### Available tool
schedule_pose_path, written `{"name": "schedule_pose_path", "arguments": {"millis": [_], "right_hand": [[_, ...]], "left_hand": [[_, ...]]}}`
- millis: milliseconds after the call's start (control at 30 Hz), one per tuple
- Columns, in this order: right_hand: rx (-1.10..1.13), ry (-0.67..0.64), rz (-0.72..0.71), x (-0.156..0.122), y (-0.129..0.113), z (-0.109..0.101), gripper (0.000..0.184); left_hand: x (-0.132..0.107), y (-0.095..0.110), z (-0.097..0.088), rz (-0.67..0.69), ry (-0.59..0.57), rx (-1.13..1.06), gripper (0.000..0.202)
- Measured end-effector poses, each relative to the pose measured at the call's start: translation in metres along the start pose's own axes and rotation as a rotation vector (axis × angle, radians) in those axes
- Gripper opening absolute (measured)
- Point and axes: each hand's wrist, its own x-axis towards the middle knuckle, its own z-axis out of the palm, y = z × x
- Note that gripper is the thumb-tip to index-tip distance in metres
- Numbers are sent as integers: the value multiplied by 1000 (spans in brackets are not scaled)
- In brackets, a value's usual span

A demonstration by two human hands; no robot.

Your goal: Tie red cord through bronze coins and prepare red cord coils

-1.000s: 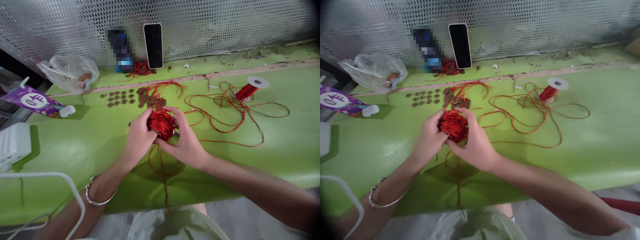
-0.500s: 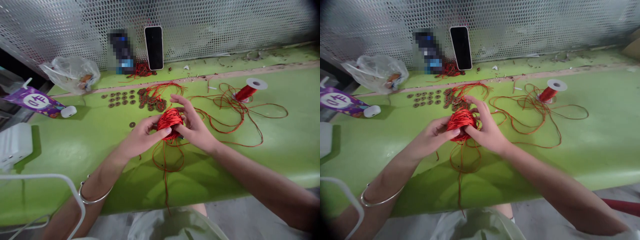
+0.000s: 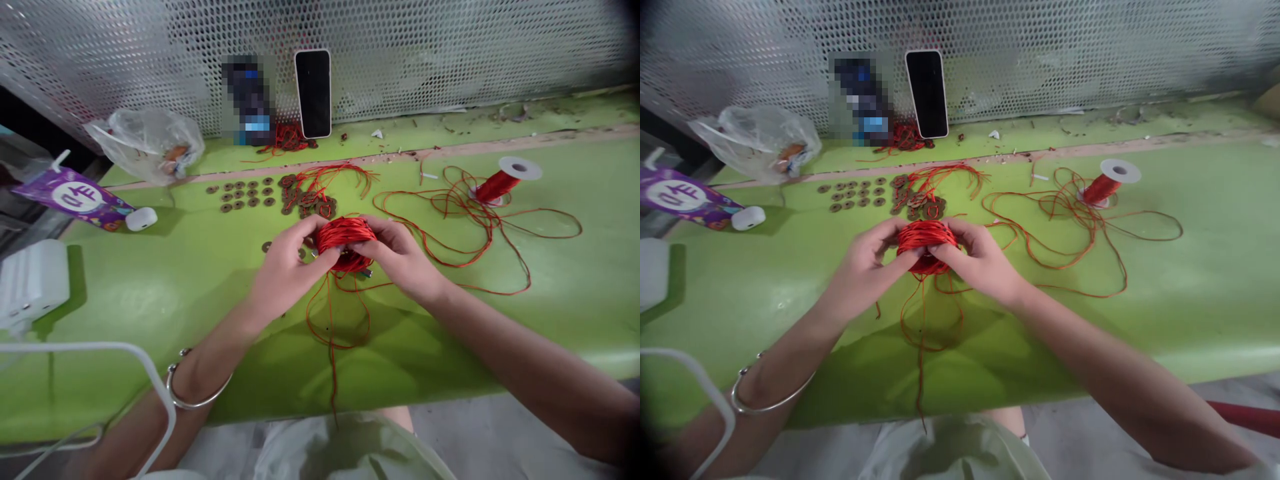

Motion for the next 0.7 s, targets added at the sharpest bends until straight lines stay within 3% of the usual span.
{"name": "schedule_pose_path", "arguments": {"millis": [100,200,267,433,567,700], "right_hand": [[-53,55,-47,-1,-2,1,10],[20,36,23,-1,-1,2,12],[117,49,76,-1,1,3,13],[308,34,115,2,7,1,13],[377,-18,164,4,7,-2,5],[416,-38,203,5,5,-5,11]], "left_hand": [[0,-5,2,-62,19,-27,22],[0,-7,4,-114,55,-54,25],[0,-7,6,-101,58,-86,21],[3,-5,9,-43,-70,-267,20],[4,-7,10,-50,-34,-287,20],[2,-9,11,-58,-24,-268,17]]}}
